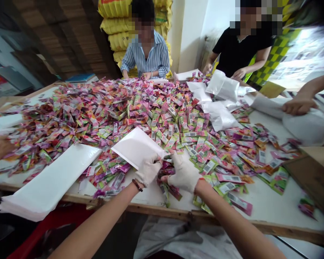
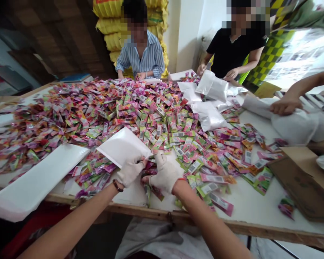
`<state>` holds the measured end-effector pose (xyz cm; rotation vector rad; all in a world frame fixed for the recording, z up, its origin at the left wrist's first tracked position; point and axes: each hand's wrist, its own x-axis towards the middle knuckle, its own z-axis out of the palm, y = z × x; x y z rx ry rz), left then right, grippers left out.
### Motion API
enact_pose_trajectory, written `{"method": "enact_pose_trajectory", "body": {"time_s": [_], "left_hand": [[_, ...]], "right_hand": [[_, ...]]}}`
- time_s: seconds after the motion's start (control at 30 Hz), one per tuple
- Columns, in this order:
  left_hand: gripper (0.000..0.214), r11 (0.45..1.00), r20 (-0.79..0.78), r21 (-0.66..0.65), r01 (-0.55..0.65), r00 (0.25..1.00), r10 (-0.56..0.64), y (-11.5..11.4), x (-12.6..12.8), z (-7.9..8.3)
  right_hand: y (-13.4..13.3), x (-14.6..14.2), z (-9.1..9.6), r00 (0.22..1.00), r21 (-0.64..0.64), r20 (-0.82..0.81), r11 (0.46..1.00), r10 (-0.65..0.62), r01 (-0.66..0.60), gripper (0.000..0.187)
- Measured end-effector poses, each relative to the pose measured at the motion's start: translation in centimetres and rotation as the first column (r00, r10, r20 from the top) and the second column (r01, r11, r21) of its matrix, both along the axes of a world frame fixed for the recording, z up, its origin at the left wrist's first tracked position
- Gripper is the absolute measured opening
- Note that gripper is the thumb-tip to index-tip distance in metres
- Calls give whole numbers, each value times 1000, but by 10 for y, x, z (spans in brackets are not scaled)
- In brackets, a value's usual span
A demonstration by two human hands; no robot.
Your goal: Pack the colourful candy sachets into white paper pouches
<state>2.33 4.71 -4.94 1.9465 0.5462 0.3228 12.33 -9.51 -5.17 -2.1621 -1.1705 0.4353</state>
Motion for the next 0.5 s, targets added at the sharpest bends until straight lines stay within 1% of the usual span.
{"method": "enact_pose_trajectory", "body": {"time_s": [0.03, 0.07, 0.1, 0.13, 0.17, 0.2, 0.27, 0.3, 0.33, 0.37, 0.43, 0.47, 0.5], "left_hand": [[26, 992, -1, -118, -40, 999, 41, 4, 0, 0], [29, 970, -5, -229, -81, 997, 82, 9, 0, 0], [33, 939, -9, -322, -118, 993, 121, 13, 0, -1], [36, 906, -9, -397, -146, 988, 156, 16, -1, -3], [39, 876, -7, -454, -166, 983, 182, 19, -1, -5], [41, 851, -6, -494, -178, 980, 201, 20, -1, -7], [42, 827, -11, -526, -198, 974, 226, 19, -2, -9], [40, 830, -17, -519, -204, 973, 229, 18, -2, -10], [38, 846, -17, -493, -205, 974, 226, 15, -2, -11], [35, 874, -4, -443, -198, 976, 219, 12, -2, -11], [25, 946, 38, -273, -174, 981, 192, 5, -1, -9], [19, 969, 54, -178, -172, 981, 185, 2, 1, -8], [14, 978, 62, -103, -182, 980, 189, -1, 3, -7]], "right_hand": [[-6, 10, 0, 998, 60, -68, 998, 7, -3, 88], [-13, 21, -1, 992, 104, -124, 994, -21, 34, 81], [-19, 30, -4, 986, 115, -146, 989, -81, 98, 72], [-25, 38, -8, 982, 88, -117, 983, -148, 158, 64], [-29, 45, -12, 981, 36, -32, 980, -192, 193, 57], [-31, 49, -16, 977, -26, 90, 981, -191, 194, 49], [-29, 50, -23, 949, -126, 305, 984, -79, 122, 34], [-25, 48, -26, 933, -148, 359, 986, -20, 78, 28], [-20, 45, -29, 926, -151, 378, 988, 17, 43, 26], [-14, 41, -32, 929, -134, 369, 991, 32, 19, 26], [-1, 32, -35, 958, -57, 288, 998, 11, 6, 33], [5, 29, -37, 978, -6, 210, 1000, -18, 20, 37], [10, 26, -37, 994, 47, 102, 998, -49, 44, 43]]}}
